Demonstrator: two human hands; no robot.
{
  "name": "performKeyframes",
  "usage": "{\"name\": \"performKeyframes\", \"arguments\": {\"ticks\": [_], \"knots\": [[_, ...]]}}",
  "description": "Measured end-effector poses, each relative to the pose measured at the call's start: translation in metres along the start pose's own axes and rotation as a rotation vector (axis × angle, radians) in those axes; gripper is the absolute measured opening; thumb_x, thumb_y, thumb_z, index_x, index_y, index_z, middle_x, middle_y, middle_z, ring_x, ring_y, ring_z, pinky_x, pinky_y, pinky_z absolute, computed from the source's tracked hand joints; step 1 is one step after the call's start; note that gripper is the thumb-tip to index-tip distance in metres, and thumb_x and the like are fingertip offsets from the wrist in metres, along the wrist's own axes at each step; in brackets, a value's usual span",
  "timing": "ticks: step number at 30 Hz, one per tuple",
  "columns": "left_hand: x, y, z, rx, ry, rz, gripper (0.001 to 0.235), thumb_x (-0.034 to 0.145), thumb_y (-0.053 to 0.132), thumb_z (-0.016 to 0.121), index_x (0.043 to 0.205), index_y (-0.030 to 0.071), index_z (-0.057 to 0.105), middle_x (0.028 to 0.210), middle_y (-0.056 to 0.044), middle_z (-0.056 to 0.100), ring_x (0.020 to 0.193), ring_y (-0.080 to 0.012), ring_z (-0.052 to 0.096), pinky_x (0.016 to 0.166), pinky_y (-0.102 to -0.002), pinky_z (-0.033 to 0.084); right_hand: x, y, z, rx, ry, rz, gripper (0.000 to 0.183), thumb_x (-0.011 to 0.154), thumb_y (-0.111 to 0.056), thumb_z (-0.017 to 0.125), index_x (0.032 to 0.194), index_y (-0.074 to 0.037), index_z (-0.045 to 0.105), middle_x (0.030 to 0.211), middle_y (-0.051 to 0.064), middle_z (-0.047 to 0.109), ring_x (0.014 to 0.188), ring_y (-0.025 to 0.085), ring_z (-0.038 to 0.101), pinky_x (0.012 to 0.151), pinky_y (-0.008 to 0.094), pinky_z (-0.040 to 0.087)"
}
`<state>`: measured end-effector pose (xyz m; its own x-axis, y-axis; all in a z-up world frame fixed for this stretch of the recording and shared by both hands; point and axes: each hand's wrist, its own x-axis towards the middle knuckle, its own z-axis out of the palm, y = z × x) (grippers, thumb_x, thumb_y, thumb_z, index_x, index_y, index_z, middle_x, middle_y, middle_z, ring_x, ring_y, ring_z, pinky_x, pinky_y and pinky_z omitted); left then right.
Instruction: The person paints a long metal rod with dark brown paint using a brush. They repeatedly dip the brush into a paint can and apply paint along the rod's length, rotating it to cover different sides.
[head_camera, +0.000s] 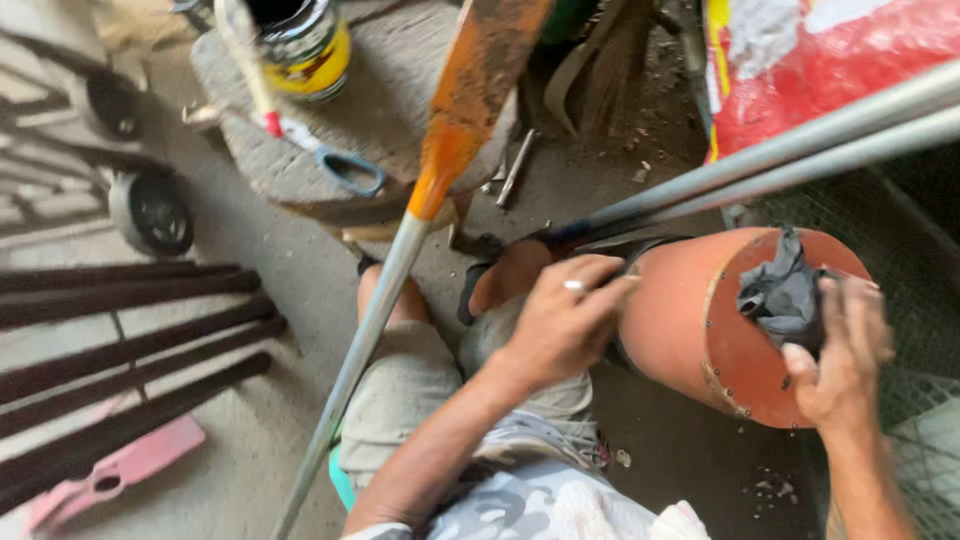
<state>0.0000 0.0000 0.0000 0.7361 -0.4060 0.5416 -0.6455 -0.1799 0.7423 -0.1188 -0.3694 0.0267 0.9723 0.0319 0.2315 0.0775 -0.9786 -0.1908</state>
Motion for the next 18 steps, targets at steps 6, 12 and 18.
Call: {"name": "performKeyframes", "arguments": {"ticks": [6, 12, 18], "knots": [[-0.057, -0.017, -0.102, 0.231, 0.554, -0.184, 0.032, 0.087, -0.006, 0.074, 0.116, 0.003, 0.067, 0.115, -0.014, 0.067, 0.109, -0.032, 0.067, 0.096, -0.041, 0.056, 0.075, -0.115, -0.053, -0.193, 0.188, -0.191, 0.051, 0.112, -0.04, 0.054, 0.141, 0.001, 0.058, 0.134, 0.023, 0.055, 0.119, 0.041, 0.054, 0.108, 0.045, 0.044], [-0.071, -0.053, -0.125, 0.369, 0.585, -0.337, 0.03, 0.092, 0.003, 0.076, 0.12, 0.002, 0.066, 0.117, -0.017, 0.067, 0.108, -0.0339, 0.067, 0.094, -0.043, 0.055, 0.214, -0.271, 0.026, 0.234, 0.081, -0.822, 0.042, 0.086, -0.005, 0.075, 0.127, -0.003, 0.067, 0.109, 0.014, 0.066, 0.102, 0.034, 0.065, 0.091, 0.046, 0.054], [-0.065, -0.083, -0.106, 0.331, 0.515, -0.338, 0.045, 0.085, 0.01, 0.08, 0.126, 0.001, 0.063, 0.122, -0.019, 0.063, 0.111, -0.0383, 0.061, 0.097, -0.047, 0.05, 0.327, -0.389, 0.082, 0.017, 0.289, -1.142, 0.061, 0.098, -0.018, 0.078, 0.152, -0.011, 0.052, 0.122, 0.012, 0.052, 0.11, 0.029, 0.058, 0.097, 0.04, 0.052]]}}
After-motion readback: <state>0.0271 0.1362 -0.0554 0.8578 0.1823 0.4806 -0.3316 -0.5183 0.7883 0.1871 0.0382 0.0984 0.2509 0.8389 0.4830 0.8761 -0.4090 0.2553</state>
